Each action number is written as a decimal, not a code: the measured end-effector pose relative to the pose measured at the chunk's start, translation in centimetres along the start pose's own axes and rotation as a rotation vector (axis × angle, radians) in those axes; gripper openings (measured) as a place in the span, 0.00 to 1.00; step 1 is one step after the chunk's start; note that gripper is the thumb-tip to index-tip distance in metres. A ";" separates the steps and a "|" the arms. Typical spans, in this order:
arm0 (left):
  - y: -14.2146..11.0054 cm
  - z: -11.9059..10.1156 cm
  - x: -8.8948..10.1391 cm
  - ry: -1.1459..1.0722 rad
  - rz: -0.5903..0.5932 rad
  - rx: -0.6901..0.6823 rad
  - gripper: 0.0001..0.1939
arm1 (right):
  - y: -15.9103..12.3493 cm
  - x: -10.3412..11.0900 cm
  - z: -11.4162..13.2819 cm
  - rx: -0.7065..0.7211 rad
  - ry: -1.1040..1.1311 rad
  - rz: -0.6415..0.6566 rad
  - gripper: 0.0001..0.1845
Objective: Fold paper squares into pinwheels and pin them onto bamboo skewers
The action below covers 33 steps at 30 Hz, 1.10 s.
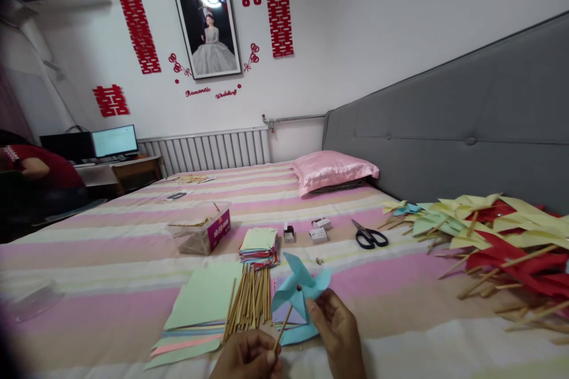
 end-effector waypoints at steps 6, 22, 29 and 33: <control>-0.1 -0.8 0.5 0.019 -0.029 -0.055 0.18 | 0.4 0.8 -1.1 -0.004 -0.105 0.035 0.21; -0.2 -2.4 0.7 -0.175 -0.381 -0.173 0.19 | -0.7 0.1 -0.6 0.078 -0.094 -0.064 0.18; -0.1 -2.5 0.2 -0.224 -0.507 -0.249 0.20 | -2.6 -2.5 -4.9 0.115 -0.472 0.236 0.17; -0.1 -2.6 -0.2 -0.182 -0.484 -0.279 0.20 | -2.9 -2.6 -6.6 0.025 -0.479 0.283 0.25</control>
Point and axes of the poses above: each hand's wrist, its own y-axis towards the middle knuckle, its own x-axis out of the back of the hand, z = x × y, the point moved 4 cm from there along y, towards the middle knuckle, and after that the axes turned 6 degrees about -z, right-handed, at the moved point
